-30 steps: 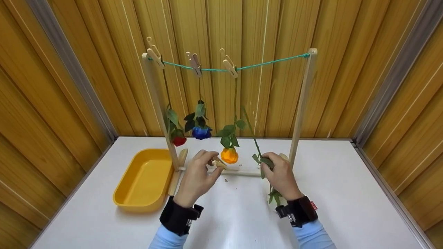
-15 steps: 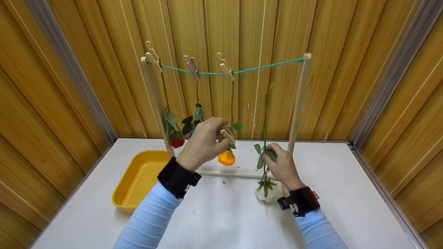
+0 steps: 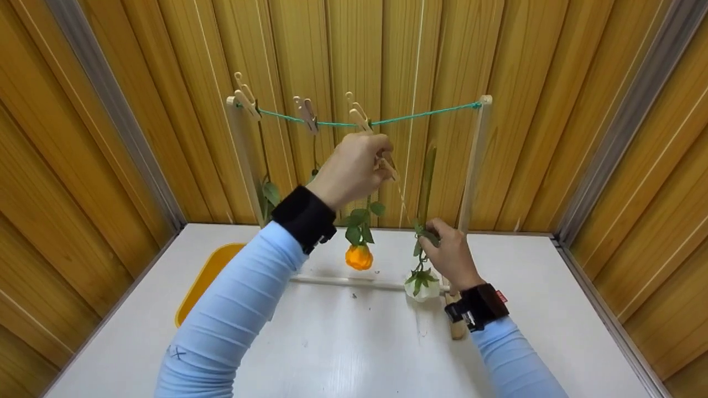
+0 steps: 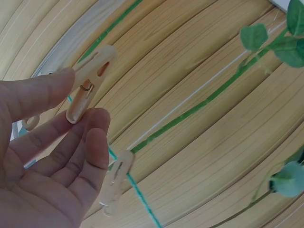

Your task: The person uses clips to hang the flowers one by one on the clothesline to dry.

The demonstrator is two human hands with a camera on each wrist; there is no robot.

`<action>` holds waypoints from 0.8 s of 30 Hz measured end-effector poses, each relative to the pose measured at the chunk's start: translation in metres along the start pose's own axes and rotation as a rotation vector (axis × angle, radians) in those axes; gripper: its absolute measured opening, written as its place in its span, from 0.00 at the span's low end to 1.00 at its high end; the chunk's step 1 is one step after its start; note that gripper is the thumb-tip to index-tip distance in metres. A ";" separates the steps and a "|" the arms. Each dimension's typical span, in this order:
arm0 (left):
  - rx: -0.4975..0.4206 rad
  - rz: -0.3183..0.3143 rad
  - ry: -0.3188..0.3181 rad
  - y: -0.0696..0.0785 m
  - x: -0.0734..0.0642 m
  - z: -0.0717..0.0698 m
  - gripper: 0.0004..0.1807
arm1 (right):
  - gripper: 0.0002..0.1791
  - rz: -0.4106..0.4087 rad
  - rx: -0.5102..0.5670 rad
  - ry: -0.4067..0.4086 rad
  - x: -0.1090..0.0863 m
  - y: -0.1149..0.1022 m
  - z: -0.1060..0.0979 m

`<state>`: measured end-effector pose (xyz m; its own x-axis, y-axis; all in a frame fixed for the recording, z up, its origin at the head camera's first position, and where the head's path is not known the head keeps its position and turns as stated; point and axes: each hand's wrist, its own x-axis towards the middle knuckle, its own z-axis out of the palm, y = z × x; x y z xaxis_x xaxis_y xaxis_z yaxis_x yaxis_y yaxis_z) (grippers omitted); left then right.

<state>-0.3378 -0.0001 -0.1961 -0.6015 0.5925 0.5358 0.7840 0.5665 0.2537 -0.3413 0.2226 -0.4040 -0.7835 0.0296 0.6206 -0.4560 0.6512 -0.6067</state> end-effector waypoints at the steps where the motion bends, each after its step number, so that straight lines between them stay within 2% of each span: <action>1: 0.008 -0.001 -0.005 0.003 0.005 -0.002 0.11 | 0.07 -0.005 -0.009 0.005 0.002 0.001 -0.001; 8: 0.071 0.043 0.012 0.016 0.042 -0.015 0.06 | 0.06 -0.032 -0.052 0.010 0.014 0.003 -0.005; 12: 0.072 0.034 0.021 0.020 0.059 -0.020 0.08 | 0.08 -0.041 -0.082 0.010 0.021 0.004 -0.007; 18: 0.059 -0.001 0.039 0.019 0.077 -0.023 0.10 | 0.07 -0.051 -0.105 0.011 0.032 0.002 -0.010; 24: 0.031 -0.049 0.064 0.014 0.089 -0.024 0.09 | 0.05 -0.056 -0.115 0.021 0.042 0.000 -0.013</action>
<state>-0.3772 0.0470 -0.1259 -0.6274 0.5265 0.5738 0.7480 0.6123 0.2560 -0.3686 0.2333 -0.3716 -0.7484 0.0057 0.6632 -0.4467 0.7348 -0.5104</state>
